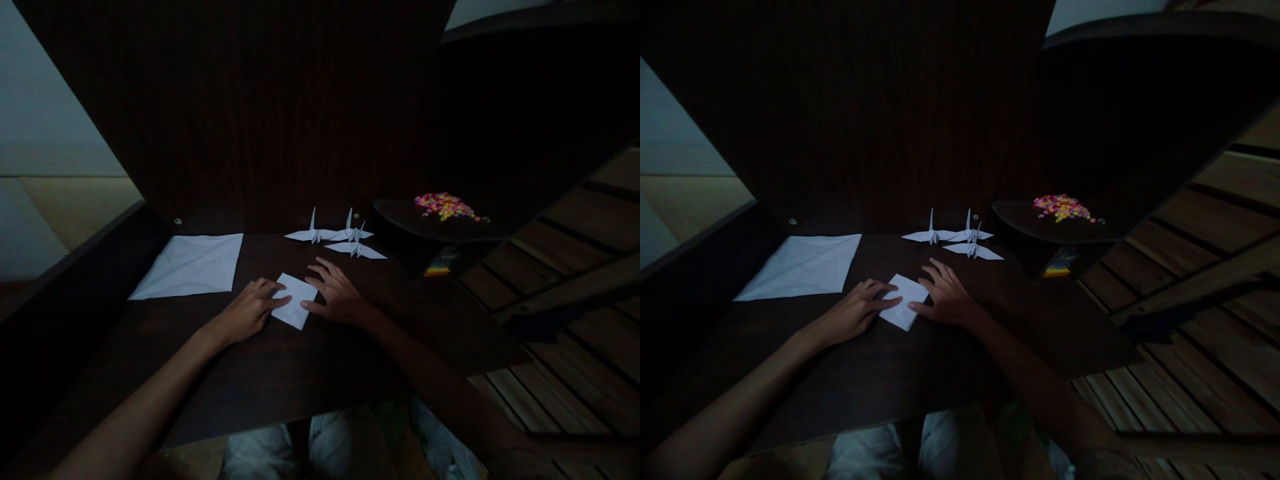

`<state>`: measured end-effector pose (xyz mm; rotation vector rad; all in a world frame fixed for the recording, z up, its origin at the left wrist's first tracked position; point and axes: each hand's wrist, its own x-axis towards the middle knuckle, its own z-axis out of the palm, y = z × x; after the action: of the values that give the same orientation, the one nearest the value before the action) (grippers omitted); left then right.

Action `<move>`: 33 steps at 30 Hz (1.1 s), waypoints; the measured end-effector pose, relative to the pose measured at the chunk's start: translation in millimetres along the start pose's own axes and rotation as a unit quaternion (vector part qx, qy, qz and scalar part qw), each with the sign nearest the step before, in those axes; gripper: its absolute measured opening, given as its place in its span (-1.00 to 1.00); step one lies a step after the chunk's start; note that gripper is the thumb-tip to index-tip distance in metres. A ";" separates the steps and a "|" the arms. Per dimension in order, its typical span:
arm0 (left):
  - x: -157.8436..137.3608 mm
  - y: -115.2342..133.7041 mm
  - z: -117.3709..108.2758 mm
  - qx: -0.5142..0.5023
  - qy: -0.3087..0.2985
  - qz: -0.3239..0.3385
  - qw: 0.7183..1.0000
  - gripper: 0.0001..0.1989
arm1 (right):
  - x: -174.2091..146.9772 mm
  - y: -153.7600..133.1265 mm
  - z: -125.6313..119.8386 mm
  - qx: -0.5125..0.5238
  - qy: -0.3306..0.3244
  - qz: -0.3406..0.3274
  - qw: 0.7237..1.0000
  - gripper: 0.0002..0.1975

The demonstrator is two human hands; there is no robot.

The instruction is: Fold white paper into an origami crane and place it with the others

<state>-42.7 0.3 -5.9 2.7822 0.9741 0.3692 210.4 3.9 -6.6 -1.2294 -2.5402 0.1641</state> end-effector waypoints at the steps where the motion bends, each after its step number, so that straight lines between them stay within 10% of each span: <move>1: 0.1 -0.5 0.4 0.001 0.001 0.004 1.000 -0.42 | 0.2 2.4 -1.0 0.012 -0.002 -0.003 1.000 -0.42; 33: 1.2 1.3 2.4 -0.003 0.015 -0.023 1.000 -0.50 | 5.5 23.4 -3.2 0.171 -0.015 0.001 0.985 -0.55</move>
<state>-40.4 -0.2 -7.7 2.7513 1.0385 0.4071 225.7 22.7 -7.9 -1.0994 -2.4023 0.5968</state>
